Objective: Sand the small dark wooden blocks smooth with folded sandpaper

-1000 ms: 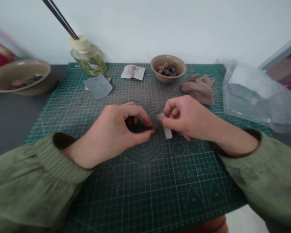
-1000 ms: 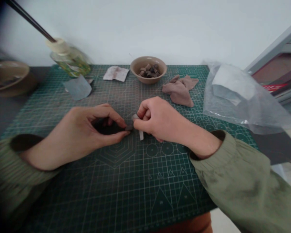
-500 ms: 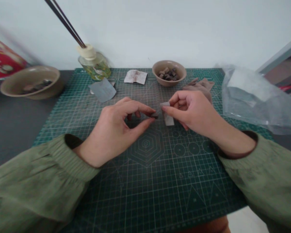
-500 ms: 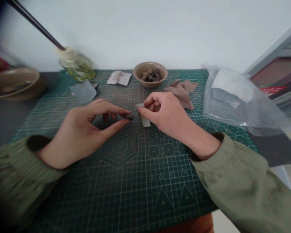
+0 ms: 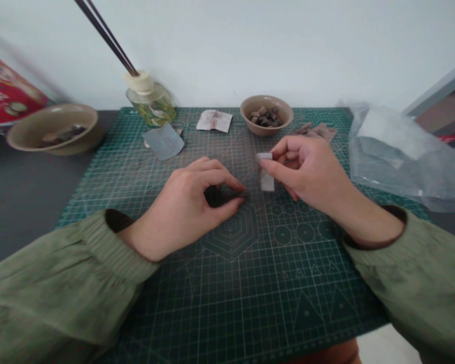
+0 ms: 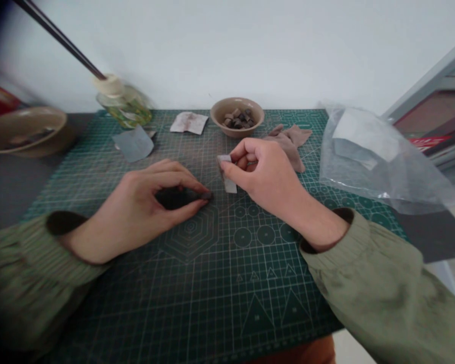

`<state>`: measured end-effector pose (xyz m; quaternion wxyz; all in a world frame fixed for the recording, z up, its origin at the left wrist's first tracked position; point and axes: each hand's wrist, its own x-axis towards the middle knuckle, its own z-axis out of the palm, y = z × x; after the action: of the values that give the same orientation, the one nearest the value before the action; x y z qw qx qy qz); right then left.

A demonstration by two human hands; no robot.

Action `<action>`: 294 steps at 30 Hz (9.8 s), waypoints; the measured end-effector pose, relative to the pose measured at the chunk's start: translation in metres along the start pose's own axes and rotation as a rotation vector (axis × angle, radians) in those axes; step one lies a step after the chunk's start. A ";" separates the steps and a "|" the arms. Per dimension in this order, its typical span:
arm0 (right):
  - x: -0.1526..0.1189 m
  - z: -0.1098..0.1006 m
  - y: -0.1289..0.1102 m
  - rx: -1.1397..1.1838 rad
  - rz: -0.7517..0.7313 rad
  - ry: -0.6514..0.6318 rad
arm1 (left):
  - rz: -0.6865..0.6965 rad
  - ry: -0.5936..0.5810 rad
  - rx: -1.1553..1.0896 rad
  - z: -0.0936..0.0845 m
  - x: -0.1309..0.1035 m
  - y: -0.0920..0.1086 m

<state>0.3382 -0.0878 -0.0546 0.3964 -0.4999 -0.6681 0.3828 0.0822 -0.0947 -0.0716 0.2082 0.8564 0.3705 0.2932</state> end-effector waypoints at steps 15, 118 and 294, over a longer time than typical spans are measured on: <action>-0.001 0.000 -0.003 -0.027 0.000 -0.004 | 0.076 -0.058 0.020 0.000 -0.001 0.006; -0.023 0.006 -0.013 -0.202 -0.498 -0.060 | 0.127 0.299 -0.382 -0.003 -0.005 0.013; 0.160 0.036 -0.061 -0.596 -0.254 0.030 | 0.101 -0.028 -0.163 0.009 -0.001 -0.007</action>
<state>0.2533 0.0509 0.0102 0.2869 -0.5121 -0.8020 0.1103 0.0837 -0.0923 -0.0828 0.2675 0.8582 0.2988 0.3204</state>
